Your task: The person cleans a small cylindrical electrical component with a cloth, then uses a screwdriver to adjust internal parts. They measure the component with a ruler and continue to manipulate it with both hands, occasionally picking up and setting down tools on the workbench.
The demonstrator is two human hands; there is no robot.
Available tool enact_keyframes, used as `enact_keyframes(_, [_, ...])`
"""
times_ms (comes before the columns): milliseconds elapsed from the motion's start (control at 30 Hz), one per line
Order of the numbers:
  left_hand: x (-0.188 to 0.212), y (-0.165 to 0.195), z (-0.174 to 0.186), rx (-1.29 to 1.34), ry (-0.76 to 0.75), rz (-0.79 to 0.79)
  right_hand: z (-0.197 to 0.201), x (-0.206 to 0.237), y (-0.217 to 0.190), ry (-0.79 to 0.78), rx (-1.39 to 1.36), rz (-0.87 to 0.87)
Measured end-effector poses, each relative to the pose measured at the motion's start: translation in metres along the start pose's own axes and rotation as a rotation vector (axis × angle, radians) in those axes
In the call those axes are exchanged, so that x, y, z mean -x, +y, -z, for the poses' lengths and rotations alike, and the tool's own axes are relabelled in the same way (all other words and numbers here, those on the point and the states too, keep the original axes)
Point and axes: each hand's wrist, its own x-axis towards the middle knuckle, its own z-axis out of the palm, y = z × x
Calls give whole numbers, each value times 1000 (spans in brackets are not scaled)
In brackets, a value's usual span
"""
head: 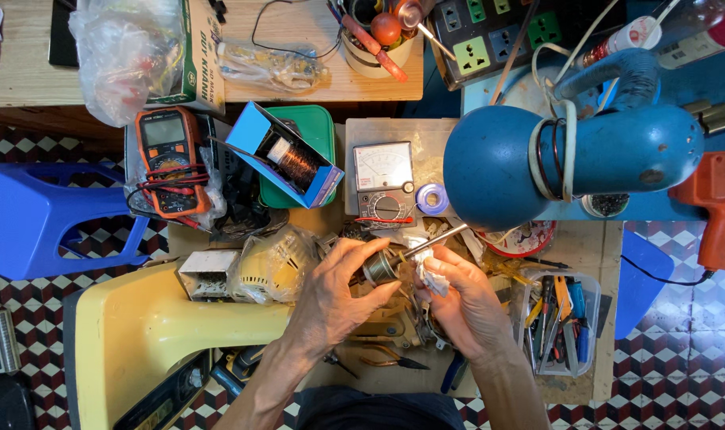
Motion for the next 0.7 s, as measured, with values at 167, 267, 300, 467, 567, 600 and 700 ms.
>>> enact_keyframes(167, [3,-5,-6,12,32,53,-1,-1,1,22,45,-15])
enact_keyframes(267, [13,-10,-7,59,62,132,-2,5,6,77,100,22])
enact_keyframes(300, [17,-14,-7,94,62,180,-1,6,8,99,121,52])
enact_keyframes(467, [32,-26,-9,235,59,357,6,14,12,244,282,182])
enact_keyframes(567, [39,-31,-10,223,104,305,4,17,16,278,387,232])
enact_keyframes(600, [42,-32,-10,241,101,312,1,18,18,293,432,244])
enact_keyframes(700, [51,-36,-11,395,88,342,-9,12,18,269,556,317])
